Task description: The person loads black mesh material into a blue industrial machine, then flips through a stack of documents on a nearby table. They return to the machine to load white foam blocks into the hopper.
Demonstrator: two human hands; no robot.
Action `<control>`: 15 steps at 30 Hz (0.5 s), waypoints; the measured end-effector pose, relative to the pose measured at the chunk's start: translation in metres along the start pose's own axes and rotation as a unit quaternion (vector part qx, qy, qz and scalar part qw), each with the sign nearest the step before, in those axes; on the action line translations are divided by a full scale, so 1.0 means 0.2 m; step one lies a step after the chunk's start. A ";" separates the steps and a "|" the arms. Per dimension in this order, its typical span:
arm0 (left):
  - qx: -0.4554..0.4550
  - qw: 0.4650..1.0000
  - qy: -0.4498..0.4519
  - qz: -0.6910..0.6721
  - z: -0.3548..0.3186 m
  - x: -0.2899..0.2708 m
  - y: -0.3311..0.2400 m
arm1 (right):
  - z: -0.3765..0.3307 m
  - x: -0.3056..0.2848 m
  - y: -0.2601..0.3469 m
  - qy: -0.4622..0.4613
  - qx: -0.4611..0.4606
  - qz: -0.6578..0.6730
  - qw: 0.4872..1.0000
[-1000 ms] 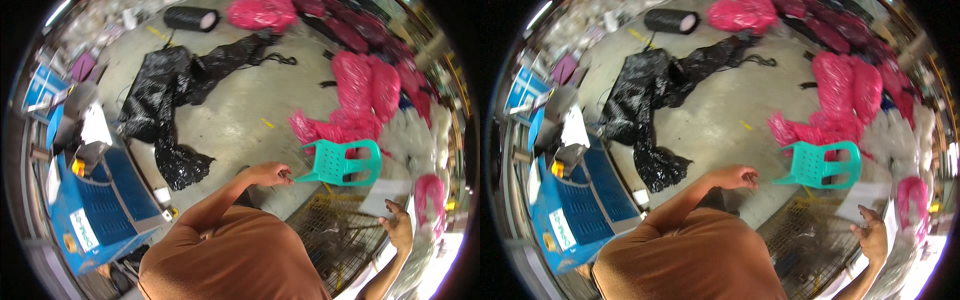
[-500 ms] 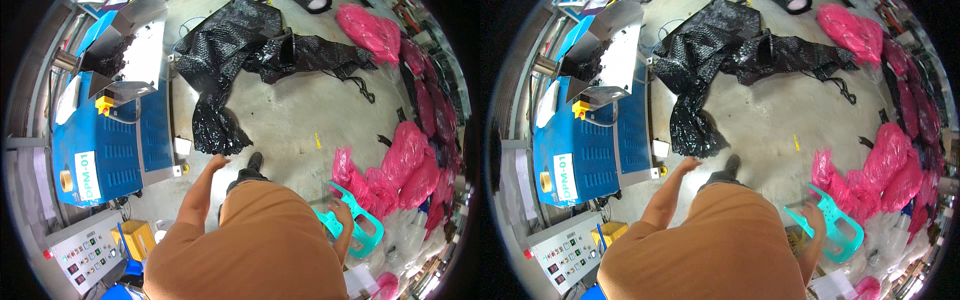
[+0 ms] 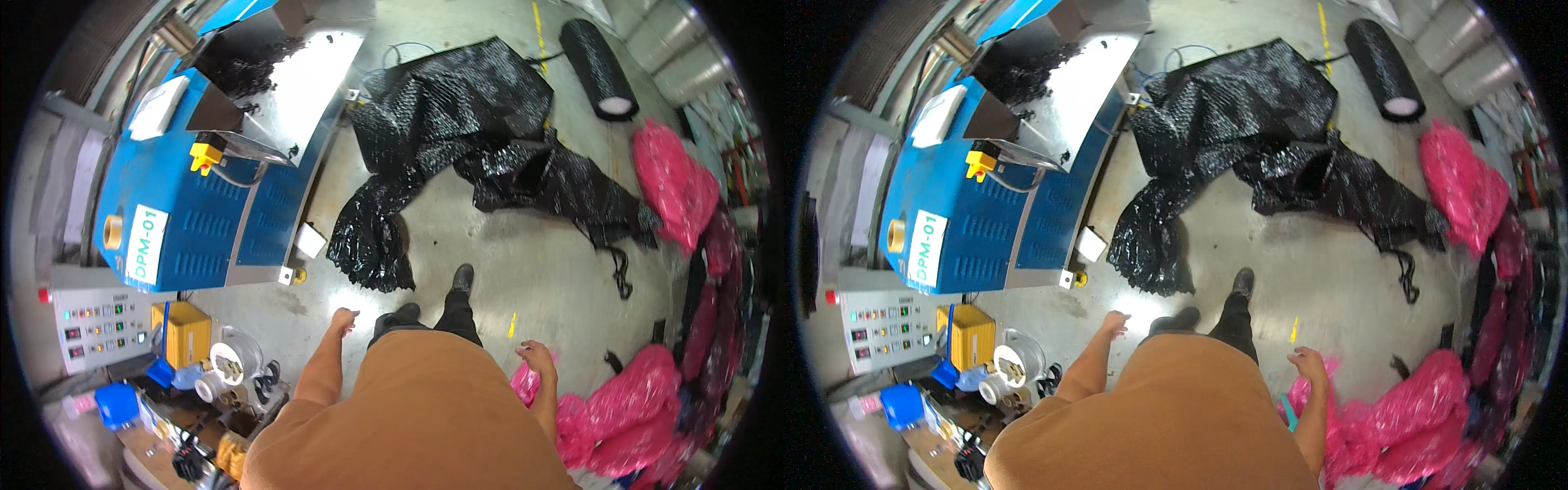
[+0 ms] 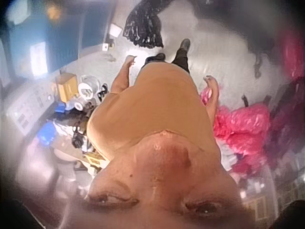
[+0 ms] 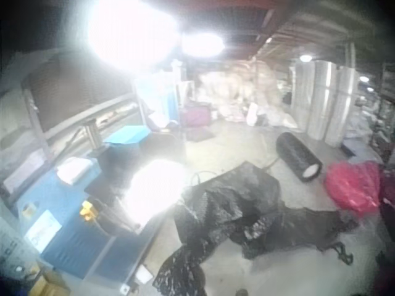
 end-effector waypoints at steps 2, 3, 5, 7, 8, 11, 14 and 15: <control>0.022 0.999 -0.029 -0.010 -0.04 0.18 -0.10 | 0.19 -0.23 0.16 -0.003 0.013 0.013 1.000; 0.045 0.997 -0.066 -0.020 -0.10 0.24 -0.21 | 0.31 -0.33 0.18 -0.008 -0.006 0.002 1.000; 0.091 0.991 -0.092 -0.040 -0.24 0.29 -0.43 | 0.60 -0.43 0.16 -0.006 -0.044 -0.013 0.999; 0.227 0.964 -0.136 -0.013 -0.34 0.28 -0.71 | 0.77 -0.57 0.43 0.011 -0.091 -0.095 0.991; 0.269 0.950 -0.160 -0.007 -0.42 0.24 -0.87 | 0.84 -0.64 0.55 0.013 -0.111 -0.136 0.984; 0.347 0.916 -0.201 -0.027 -0.84 0.02 -1.48 | 1.11 -0.75 0.77 0.016 -0.138 -0.126 0.982; 0.412 0.862 -0.295 -0.002 -1.14 -0.24 -2.00 | 1.38 -0.76 0.96 0.048 -0.148 -0.084 0.984; 0.412 0.855 -0.315 0.025 -1.25 -0.32 -2.18 | 1.42 -0.73 1.03 0.045 -0.179 -0.121 0.975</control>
Point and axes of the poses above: each hand's wrist, its own z-axis towards the middle knuckle, its own x-axis out of the palm, y = z × x, the point moved 7 cm from there along z, towards the middle knuckle, and after that the axes turned 4 degrees about y, right-handed, at the moved point
